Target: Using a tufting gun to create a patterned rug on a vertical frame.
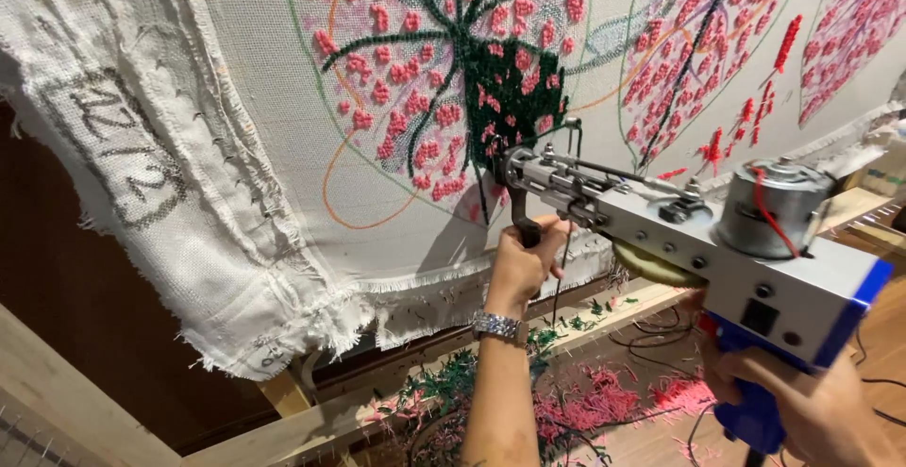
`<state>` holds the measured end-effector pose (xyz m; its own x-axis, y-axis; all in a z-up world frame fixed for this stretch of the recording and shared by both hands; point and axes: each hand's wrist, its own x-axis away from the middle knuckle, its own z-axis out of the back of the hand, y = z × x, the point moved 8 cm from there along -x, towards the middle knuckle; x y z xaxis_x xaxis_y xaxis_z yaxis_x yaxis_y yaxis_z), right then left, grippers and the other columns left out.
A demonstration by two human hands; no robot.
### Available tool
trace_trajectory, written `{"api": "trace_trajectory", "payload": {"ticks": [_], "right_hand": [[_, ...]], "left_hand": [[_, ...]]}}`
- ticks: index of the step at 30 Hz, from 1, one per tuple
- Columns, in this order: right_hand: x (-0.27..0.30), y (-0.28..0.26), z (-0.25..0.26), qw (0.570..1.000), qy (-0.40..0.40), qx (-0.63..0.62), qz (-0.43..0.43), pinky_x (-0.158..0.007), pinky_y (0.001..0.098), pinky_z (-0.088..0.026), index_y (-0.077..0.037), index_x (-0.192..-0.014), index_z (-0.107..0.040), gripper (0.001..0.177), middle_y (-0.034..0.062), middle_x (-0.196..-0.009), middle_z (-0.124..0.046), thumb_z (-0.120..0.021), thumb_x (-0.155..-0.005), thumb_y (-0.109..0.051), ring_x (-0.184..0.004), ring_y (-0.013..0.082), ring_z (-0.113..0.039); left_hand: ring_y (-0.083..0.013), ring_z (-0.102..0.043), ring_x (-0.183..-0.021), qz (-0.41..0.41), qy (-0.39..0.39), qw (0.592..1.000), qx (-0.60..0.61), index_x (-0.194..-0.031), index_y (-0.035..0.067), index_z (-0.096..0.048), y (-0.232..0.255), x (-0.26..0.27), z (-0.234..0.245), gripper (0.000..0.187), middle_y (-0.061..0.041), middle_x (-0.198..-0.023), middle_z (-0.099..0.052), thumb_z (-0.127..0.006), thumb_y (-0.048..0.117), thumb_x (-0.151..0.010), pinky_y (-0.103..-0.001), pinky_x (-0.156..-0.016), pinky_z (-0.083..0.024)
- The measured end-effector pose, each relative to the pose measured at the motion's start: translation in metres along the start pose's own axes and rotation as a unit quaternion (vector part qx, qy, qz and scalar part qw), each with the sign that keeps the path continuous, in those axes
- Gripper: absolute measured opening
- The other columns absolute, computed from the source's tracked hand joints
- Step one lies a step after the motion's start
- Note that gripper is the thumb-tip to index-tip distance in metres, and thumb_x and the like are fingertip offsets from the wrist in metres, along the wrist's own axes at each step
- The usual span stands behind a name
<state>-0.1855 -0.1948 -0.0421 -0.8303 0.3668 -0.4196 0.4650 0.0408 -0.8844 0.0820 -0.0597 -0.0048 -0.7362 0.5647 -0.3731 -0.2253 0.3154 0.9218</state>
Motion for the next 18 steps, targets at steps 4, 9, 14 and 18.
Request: {"api": "trace_trajectory", "payload": {"ticks": [4,9,14,18], "right_hand": [[0.017,0.001,0.036,1.000,0.021,0.021,0.009,-0.048,0.0383,-0.044,0.014,-0.141,-0.051,0.065,0.0207,-0.083,-0.055,-0.063,-0.077,0.012,-0.059,0.0261,-0.054],[0.032,0.014,0.067,0.996,0.049,-0.054,-0.046,-0.049,0.0396,-0.039,0.014,-0.139,-0.047,0.065,0.0174,-0.069,-0.049,-0.063,-0.079,-0.008,-0.056,0.0242,-0.047],[0.033,0.026,0.087,0.995,0.050,-0.073,-0.056,-0.047,0.0416,-0.039,0.012,-0.144,-0.047,0.071,0.0178,-0.068,-0.048,-0.061,-0.078,-0.010,-0.050,0.0259,-0.046],[0.031,0.008,0.071,0.995,0.054,-0.064,-0.046,-0.046,0.0417,-0.039,0.014,-0.138,-0.047,0.065,0.0180,-0.068,-0.047,-0.059,-0.078,-0.007,-0.050,0.0253,-0.045]], "left_hand": [[-0.0086,-0.062,-0.053,0.050,-0.135,0.985,0.100,-0.124,0.013,-0.065,-0.001,0.009,-0.012,0.030,-0.002,-0.105,-0.078,-0.066,0.020,-0.095,-0.024,-0.052,-0.053],[-0.0011,-0.048,-0.048,0.054,-0.225,0.970,0.073,-0.119,0.006,-0.074,0.028,0.033,-0.034,0.031,-0.004,-0.096,-0.078,-0.073,0.027,-0.095,-0.018,-0.043,-0.038],[-0.0012,-0.051,-0.054,0.045,-0.210,0.975,0.055,-0.109,0.005,-0.077,0.026,0.033,-0.037,0.027,-0.003,-0.095,-0.078,-0.076,0.028,-0.094,-0.019,-0.045,-0.038],[-0.0040,-0.056,-0.055,0.089,-0.156,0.982,-0.058,-0.103,0.006,-0.078,0.036,0.040,-0.035,0.023,0.000,-0.088,-0.078,-0.077,0.024,-0.089,-0.021,-0.048,-0.046]]}}
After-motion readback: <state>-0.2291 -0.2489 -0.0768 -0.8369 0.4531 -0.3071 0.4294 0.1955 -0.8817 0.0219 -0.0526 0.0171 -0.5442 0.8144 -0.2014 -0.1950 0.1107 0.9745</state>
